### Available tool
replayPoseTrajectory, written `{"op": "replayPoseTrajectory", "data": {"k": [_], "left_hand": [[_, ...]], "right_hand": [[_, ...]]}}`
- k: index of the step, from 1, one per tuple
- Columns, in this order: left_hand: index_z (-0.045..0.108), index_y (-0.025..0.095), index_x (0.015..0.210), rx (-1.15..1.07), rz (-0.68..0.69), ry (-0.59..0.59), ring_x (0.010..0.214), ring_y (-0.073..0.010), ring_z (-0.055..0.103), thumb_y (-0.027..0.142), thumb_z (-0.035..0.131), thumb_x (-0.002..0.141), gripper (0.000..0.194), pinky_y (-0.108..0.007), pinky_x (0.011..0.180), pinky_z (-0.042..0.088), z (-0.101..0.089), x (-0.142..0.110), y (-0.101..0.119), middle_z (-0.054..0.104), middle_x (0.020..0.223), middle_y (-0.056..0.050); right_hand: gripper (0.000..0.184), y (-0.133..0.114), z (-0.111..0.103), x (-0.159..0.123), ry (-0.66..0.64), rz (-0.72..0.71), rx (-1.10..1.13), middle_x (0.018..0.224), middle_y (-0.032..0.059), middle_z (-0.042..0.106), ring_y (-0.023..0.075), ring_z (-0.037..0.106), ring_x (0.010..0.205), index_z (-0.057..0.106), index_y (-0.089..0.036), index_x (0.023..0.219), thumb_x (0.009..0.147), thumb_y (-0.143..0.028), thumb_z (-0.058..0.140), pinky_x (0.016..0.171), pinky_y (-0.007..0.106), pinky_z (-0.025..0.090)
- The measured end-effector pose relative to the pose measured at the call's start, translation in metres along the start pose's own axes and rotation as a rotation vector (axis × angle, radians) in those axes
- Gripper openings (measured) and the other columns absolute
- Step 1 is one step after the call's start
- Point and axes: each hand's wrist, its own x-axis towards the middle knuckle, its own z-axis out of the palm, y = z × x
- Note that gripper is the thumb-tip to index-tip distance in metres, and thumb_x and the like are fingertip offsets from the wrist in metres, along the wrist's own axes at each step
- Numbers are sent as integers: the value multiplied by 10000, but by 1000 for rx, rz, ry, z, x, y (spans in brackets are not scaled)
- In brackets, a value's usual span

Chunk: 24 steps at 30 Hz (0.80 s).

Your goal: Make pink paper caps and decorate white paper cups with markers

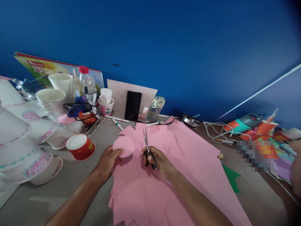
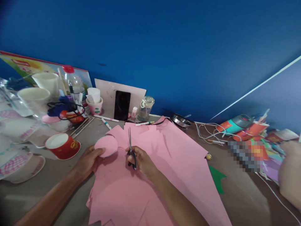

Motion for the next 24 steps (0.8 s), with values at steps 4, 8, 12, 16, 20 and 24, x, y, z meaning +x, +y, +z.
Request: {"op": "replayPoseTrajectory", "data": {"k": [4, 8, 12, 16, 20, 24], "left_hand": [[665, 124, 596, 71, 35, 15, 499, -121, 501, 320, 770, 593, 223, -211, 475, 385, 1, -2, 0, 593, 522, -18], [684, 125, 630, 146, 63, 39, 532, -134, 529, 346, 794, 570, 253, -214, 484, 395, 7, -5, 5, 622, 558, -33], [699, 127, 692, 159, 73, 45, 586, -157, 575, 359, 803, 558, 288, -233, 534, 445, 13, -7, 8, 664, 620, -41], [707, 121, 972, 150, 82, 6, 789, -240, 654, 369, 791, 592, 462, -302, 668, 511, 16, -9, 11, 736, 846, -91], [693, 127, 1038, 191, 115, -12, 846, -260, 666, 385, 771, 622, 496, -332, 732, 517, 17, -9, 9, 745, 896, -98], [697, 123, 1007, 178, 113, -7, 860, -266, 673, 392, 772, 618, 479, -335, 743, 517, 17, -9, 7, 746, 949, -108]], "right_hand": [[539, 5, -1, 1, -19, -77, 59, 710, 10, 612, 119, 538, 645, 561, -170, 1041, 704, -544, 754, 572, 232, 363], [548, 5, 2, 3, -14, -46, 75, 672, -12, 585, 119, 541, 609, 568, -171, 994, 652, -538, 789, 575, 251, 402], [537, 4, 5, 5, 3, 11, 64, 646, -32, 555, 109, 537, 566, 566, -173, 949, 617, -518, 809, 532, 243, 406], [446, 4, 7, 7, 32, 37, 77, 631, -52, 528, 99, 533, 539, 561, -183, 932, 636, -409, 805, 514, 236, 405], [398, 4, 7, 8, 35, 38, 56, 619, -60, 529, 92, 525, 532, 568, -185, 920, 624, -330, 792, 506, 225, 393], [379, 2, 8, 9, 57, 29, 40, 620, -63, 530, 80, 506, 535, 581, -174, 914, 608, -288, 772, 517, 220, 382]]}}
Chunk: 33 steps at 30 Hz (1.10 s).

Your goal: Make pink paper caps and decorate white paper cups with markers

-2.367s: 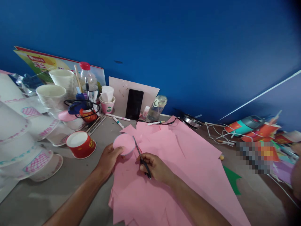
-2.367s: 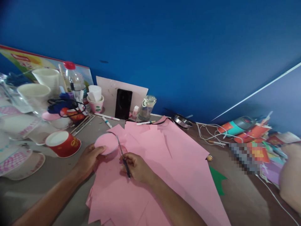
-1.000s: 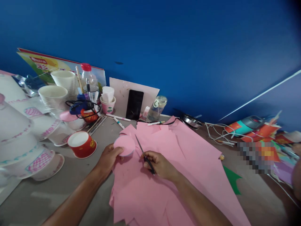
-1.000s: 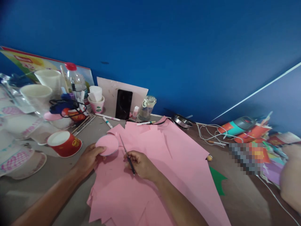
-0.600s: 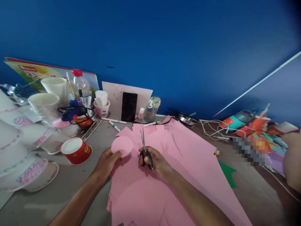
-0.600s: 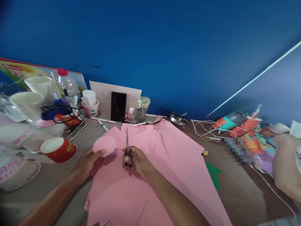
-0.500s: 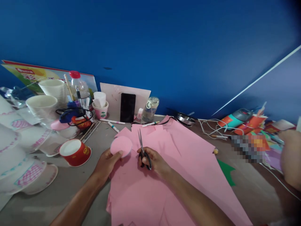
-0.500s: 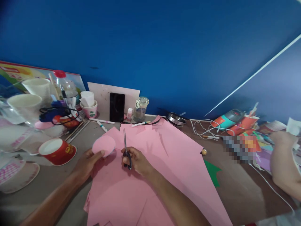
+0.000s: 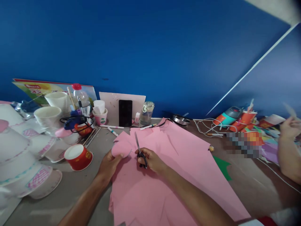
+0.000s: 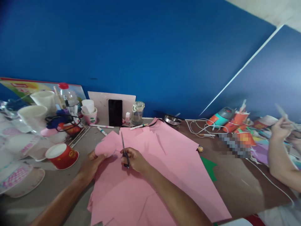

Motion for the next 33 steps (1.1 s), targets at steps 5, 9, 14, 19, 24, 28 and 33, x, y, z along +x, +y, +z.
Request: {"op": "replayPoseTrajectory", "data": {"k": [5, 9, 14, 19, 24, 28, 33], "left_hand": [[681, 130, 1014, -80, -27, 3, 763, -214, 675, 368, 782, 618, 473, -290, 668, 512, 2, -3, 1, 747, 964, -94], [693, 132, 946, -242, -66, 4, 719, -188, 677, 285, 825, 570, 427, -268, 659, 516, 3, -2, 2, 749, 865, -60], [676, 147, 782, -390, -64, 17, 592, -126, 640, 255, 834, 570, 286, -234, 617, 515, 1, 2, 1, 709, 670, 9], [652, 143, 715, -448, -47, 50, 490, -86, 574, 213, 850, 530, 281, -189, 513, 479, -2, 5, 1, 660, 569, 39], [633, 143, 669, -474, -65, 69, 493, -100, 585, 169, 852, 510, 272, -210, 514, 504, -4, 7, 4, 650, 548, 34], [647, 136, 700, -505, -99, 109, 520, -126, 625, 140, 826, 553, 232, -245, 546, 548, -7, 10, 3, 681, 578, 3], [633, 135, 652, -570, -133, 123, 573, -150, 666, 60, 778, 589, 175, -272, 621, 586, -5, 10, 3, 702, 598, -30]], "right_hand": [[349, -3, 4, 3, 16, -47, -57, 580, -89, 479, 67, 460, 504, 570, -176, 908, 631, -289, 750, 501, 212, 347], [345, -3, 13, 5, 0, -93, -102, 573, -99, 452, 62, 420, 495, 554, -178, 933, 672, -313, 733, 492, 207, 330], [333, 4, 27, 9, 32, -142, -122, 641, -66, 504, 85, 461, 543, 550, -189, 966, 698, -302, 712, 516, 219, 370], [315, 7, 33, 24, 44, -172, -120, 697, -47, 537, 90, 478, 557, 560, -209, 1008, 722, -259, 683, 517, 220, 389], [304, 15, 27, 30, 57, -185, -79, 652, -58, 506, 92, 485, 534, 544, -208, 1026, 738, -242, 635, 493, 210, 399], [299, 24, 25, 20, 37, -175, -207, 661, -41, 542, 91, 476, 496, 557, -208, 1086, 791, -244, 592, 468, 217, 399], [188, 24, 28, 14, 5, -271, -386, 669, -23, 576, 100, 507, 528, 584, -206, 1000, 812, -216, 578, 498, 213, 409]]}}
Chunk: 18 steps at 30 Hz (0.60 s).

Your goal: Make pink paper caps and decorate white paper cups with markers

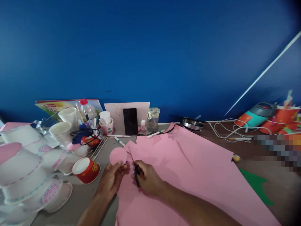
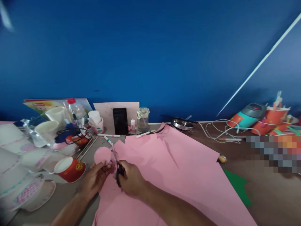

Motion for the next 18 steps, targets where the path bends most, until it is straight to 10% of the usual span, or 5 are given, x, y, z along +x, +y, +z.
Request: {"op": "replayPoseTrajectory", "data": {"k": [18], "left_hand": [[679, 124, 650, 14, -35, 45, 543, -129, 649, 86, 794, 576, 142, -242, 594, 576, 4, -1, -5, 707, 599, -27]], "right_hand": [[284, -10, -2, 3, -30, -103, -276, 760, 9, 676, 157, 621, 637, 570, -219, 979, 750, -73, 487, 599, 232, 447]]}}
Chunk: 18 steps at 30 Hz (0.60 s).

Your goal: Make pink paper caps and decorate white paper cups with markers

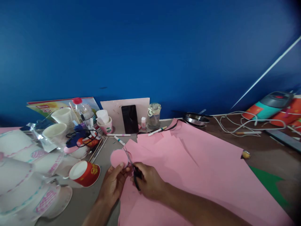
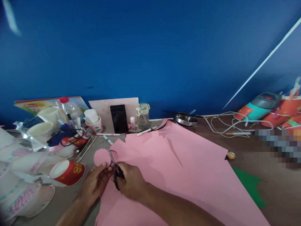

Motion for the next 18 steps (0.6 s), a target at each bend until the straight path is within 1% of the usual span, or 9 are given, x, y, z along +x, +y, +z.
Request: {"op": "replayPoseTrajectory", "data": {"k": [5, 9, 18], "left_hand": [[691, 127, 647, 14, -4, -41, 547, -131, 652, 108, 801, 586, 128, -240, 585, 570, 0, 0, 1, 707, 597, -26], [685, 125, 627, 3, -6, -12, 542, -132, 654, 94, 814, 561, 148, -237, 588, 575, -1, 0, 0, 709, 593, -29], [696, 137, 638, -8, -25, -11, 541, -127, 658, 109, 847, 537, 184, -239, 615, 594, -1, 0, 0, 719, 602, -24]], "right_hand": [[231, 1, 1, 0, 21, -6, -14, 748, 2, 669, 156, 616, 636, 561, -227, 934, 764, -88, 489, 593, 230, 431], [209, 1, 2, 0, 30, -8, -42, 746, 5, 665, 154, 607, 628, 557, -222, 908, 756, -93, 493, 584, 228, 422], [173, -4, 0, 0, 31, -8, -56, 760, 17, 663, 156, 609, 632, 542, -207, 873, 745, -99, 500, 602, 236, 430]]}}
